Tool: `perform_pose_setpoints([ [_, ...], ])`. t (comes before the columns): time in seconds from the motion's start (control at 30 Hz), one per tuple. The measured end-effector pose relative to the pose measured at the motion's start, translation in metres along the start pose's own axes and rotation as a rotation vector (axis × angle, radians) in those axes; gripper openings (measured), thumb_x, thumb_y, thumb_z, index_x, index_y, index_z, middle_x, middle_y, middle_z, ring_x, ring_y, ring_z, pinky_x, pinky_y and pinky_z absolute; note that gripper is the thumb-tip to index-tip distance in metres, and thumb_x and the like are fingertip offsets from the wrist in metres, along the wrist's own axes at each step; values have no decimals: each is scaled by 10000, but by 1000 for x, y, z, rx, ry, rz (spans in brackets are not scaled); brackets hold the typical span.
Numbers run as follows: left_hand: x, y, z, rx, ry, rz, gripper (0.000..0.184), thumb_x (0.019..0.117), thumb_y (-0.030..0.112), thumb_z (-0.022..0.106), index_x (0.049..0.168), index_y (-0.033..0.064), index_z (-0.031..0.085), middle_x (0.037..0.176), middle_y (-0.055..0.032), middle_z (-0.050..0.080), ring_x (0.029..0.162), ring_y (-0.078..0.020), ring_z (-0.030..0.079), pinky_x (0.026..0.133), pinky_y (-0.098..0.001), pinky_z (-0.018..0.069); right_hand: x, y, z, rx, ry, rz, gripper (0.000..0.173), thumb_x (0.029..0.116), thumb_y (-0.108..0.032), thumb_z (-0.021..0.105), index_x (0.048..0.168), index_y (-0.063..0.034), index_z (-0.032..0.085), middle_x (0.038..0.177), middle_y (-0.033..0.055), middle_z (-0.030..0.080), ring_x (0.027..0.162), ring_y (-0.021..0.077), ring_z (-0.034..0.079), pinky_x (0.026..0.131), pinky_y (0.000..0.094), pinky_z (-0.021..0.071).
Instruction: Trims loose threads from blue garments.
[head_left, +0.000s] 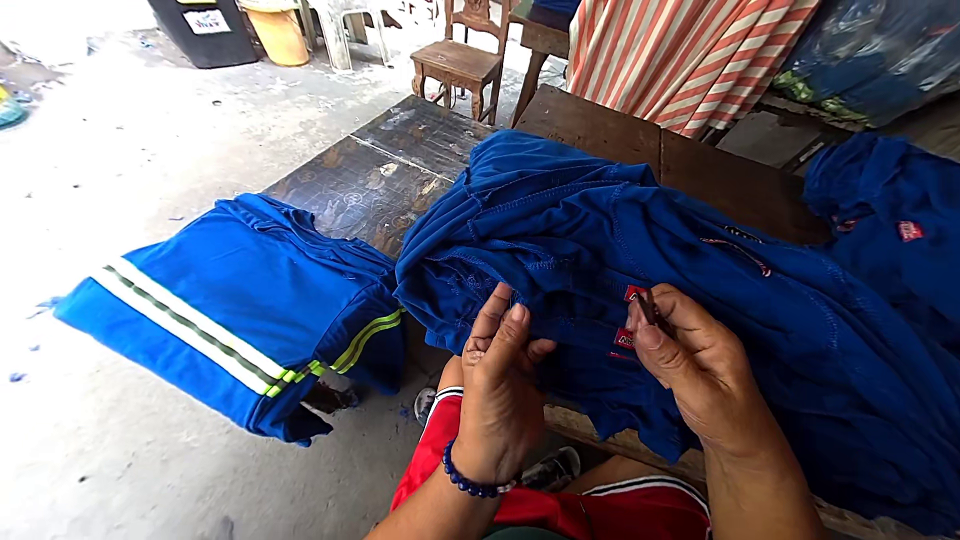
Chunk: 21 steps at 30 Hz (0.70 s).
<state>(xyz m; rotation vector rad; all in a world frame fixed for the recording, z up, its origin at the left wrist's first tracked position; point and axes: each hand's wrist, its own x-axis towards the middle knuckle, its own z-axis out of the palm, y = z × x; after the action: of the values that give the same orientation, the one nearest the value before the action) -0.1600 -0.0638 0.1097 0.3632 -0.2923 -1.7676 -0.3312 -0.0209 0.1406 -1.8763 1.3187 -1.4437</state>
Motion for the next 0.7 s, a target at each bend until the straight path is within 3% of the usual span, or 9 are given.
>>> perform_pose_setpoints([
  [0.13,3,4,-1,63,57,-40,177,1028,54,547,959,18,705,868,-117,724,754,-144,716,711,-273,610,-2,1,0,48,-8,17,144,1062,-251,537,1020,-131,604,889,-113,522,670,-82,436,580,77,369],
  [0.3,-1,3,-2,59,85,9,277,1062,62,465,839,69,631,732,-46,646,643,-68,610,620,-193,517,-3,1,1,76,19,9,110,1052,-229,551,1029,-143,615,897,-120,548,682,-77,463,592,81,393],
  [0.37,-4,3,-2,-11,44,29,298,1072,52,421,841,66,609,748,-54,670,665,-80,651,644,-204,555,-3,1,2,73,29,7,103,1048,-228,561,1026,-148,621,892,-125,551,682,-74,466,592,85,397],
  [0.43,-4,1,-3,-73,-21,58,277,1080,48,404,891,44,607,817,-92,707,755,-139,720,746,-272,615,-4,-1,3,36,44,7,97,1037,-212,581,1033,-132,636,869,-135,570,676,-82,478,589,82,403],
  [0.53,-4,-5,-6,-47,-91,175,218,1084,42,404,953,40,579,883,-122,726,823,-205,754,814,-362,639,-6,-7,8,-164,28,-53,174,1005,-191,627,1036,-25,668,905,-84,641,775,-100,556,686,63,476],
  [0.63,-2,-15,-13,96,-164,379,134,1068,71,491,988,98,594,913,-65,733,839,-166,754,801,-356,647,-7,-19,20,-472,-6,-109,271,1012,-262,630,994,1,692,856,8,671,769,-59,582,700,76,482],
  [0.7,1,-22,-19,231,-200,525,109,1057,92,533,1020,146,620,933,0,733,853,-114,744,796,-319,645,-8,-27,30,-677,-10,-143,299,1021,-298,603,971,-22,710,822,57,687,725,56,614,641,176,488],
])
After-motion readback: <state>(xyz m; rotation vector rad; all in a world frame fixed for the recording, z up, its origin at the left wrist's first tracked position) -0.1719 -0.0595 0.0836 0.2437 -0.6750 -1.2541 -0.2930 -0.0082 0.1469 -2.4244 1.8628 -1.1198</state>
